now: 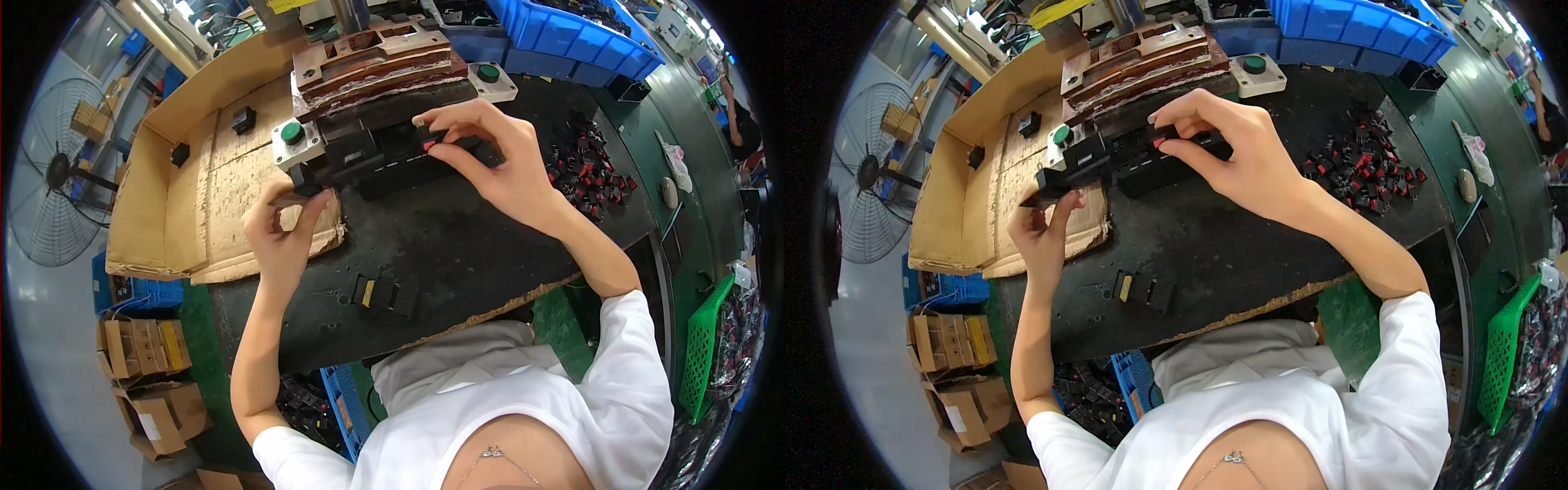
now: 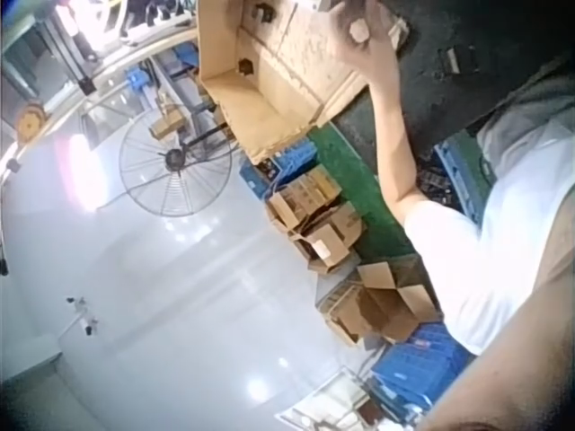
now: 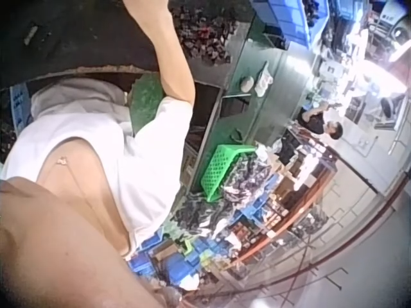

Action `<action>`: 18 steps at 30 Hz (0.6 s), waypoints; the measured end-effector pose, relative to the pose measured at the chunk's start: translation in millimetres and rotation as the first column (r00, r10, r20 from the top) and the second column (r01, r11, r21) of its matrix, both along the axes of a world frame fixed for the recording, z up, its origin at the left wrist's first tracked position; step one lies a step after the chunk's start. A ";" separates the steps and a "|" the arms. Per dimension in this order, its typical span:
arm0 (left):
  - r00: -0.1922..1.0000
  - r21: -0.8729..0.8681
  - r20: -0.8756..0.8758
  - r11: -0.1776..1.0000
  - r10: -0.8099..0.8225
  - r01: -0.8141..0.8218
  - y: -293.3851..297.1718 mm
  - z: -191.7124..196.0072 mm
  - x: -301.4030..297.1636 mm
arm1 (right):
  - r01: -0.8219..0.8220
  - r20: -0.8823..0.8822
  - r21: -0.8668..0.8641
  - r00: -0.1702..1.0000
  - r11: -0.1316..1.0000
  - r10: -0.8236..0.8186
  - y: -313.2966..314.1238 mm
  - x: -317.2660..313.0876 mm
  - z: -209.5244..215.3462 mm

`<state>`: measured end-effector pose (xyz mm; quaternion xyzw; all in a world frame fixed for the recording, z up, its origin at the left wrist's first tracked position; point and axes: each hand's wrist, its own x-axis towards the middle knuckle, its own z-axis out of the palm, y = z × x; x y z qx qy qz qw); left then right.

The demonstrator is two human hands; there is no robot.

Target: Assembling plastic housings and internal components of an electronic device using a manual press machine.

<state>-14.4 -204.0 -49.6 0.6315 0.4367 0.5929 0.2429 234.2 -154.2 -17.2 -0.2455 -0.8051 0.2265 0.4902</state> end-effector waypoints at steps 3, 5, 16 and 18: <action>0.994 -0.006 -0.105 1.000 0.020 -0.021 -6.4 5.9 0.0 | -0.010 0.027 -0.117 1.000 0.993 0.013 3.7 4.1 0.8; 0.996 -0.105 -0.087 0.994 0.007 -0.016 -10.1 10.7 4.2 | 0.006 0.050 -0.242 0.999 0.970 0.006 4.5 5.3 1.8; 0.850 0.426 -0.457 0.903 0.261 -0.048 -5.0 18.3 -5.4 | -0.009 0.041 -0.074 0.999 0.997 0.012 0.0 1.7 1.0; 0.854 0.419 -0.462 0.908 0.238 -0.026 -4.0 19.6 -7.7 | -0.009 0.042 -0.037 0.999 0.999 0.010 -1.4 1.2 -1.0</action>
